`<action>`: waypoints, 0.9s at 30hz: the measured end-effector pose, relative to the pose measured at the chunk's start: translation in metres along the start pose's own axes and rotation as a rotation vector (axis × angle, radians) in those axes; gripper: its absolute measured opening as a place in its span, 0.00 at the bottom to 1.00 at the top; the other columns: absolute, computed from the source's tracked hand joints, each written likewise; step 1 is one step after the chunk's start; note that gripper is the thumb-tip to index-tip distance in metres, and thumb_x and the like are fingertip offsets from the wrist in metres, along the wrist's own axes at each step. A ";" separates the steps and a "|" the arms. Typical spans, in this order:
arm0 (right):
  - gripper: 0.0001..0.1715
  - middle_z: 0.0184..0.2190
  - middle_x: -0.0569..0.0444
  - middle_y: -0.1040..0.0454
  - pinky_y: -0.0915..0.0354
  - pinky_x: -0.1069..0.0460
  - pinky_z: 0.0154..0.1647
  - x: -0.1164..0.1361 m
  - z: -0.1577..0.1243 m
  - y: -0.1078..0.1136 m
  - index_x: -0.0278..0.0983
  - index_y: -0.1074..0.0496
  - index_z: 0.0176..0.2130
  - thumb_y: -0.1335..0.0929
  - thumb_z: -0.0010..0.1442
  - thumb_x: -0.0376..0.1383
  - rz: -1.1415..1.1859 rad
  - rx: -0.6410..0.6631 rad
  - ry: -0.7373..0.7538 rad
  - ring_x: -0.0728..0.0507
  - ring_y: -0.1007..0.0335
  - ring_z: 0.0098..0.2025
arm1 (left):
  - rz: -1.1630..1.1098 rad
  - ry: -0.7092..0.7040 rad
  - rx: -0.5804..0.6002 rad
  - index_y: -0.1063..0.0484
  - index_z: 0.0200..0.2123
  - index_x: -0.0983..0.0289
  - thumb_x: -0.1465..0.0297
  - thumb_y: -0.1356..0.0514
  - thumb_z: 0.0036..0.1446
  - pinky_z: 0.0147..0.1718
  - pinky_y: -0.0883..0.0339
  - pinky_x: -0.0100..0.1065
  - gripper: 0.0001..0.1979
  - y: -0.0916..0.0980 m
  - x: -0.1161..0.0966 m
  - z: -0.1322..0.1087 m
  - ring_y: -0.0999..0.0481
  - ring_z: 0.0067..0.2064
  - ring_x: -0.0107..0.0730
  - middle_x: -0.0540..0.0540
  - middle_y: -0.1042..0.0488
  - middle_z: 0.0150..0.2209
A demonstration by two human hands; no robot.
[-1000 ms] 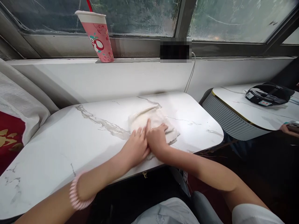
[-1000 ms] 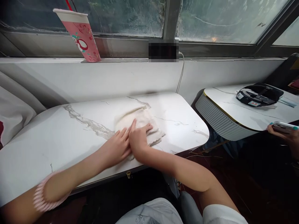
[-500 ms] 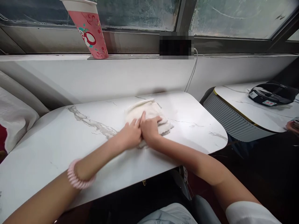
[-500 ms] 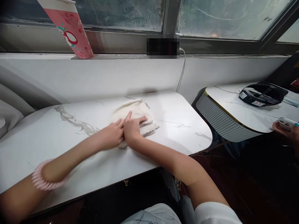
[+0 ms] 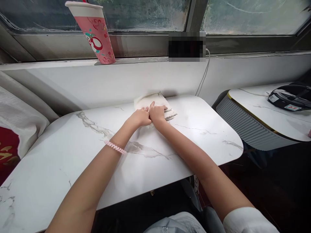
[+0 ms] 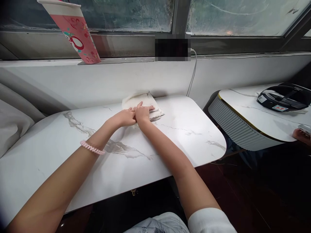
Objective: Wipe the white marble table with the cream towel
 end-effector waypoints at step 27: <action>0.35 0.48 0.24 0.26 0.32 0.44 0.40 -0.084 -0.234 -0.014 0.30 0.49 0.69 0.44 0.65 0.26 -0.230 0.206 -0.095 0.35 0.23 0.45 | 0.321 -0.562 -0.127 0.24 0.49 0.80 0.51 0.48 0.62 0.43 0.32 0.57 0.34 -0.038 -0.206 -0.129 0.26 0.51 0.73 0.86 0.30 0.51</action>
Point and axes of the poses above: each hand's wrist, its own z-axis towards the middle knuckle, its own y-axis out of the back of the hand, x = y × z, the point moved 6 cm from there along z, towards the middle knuckle
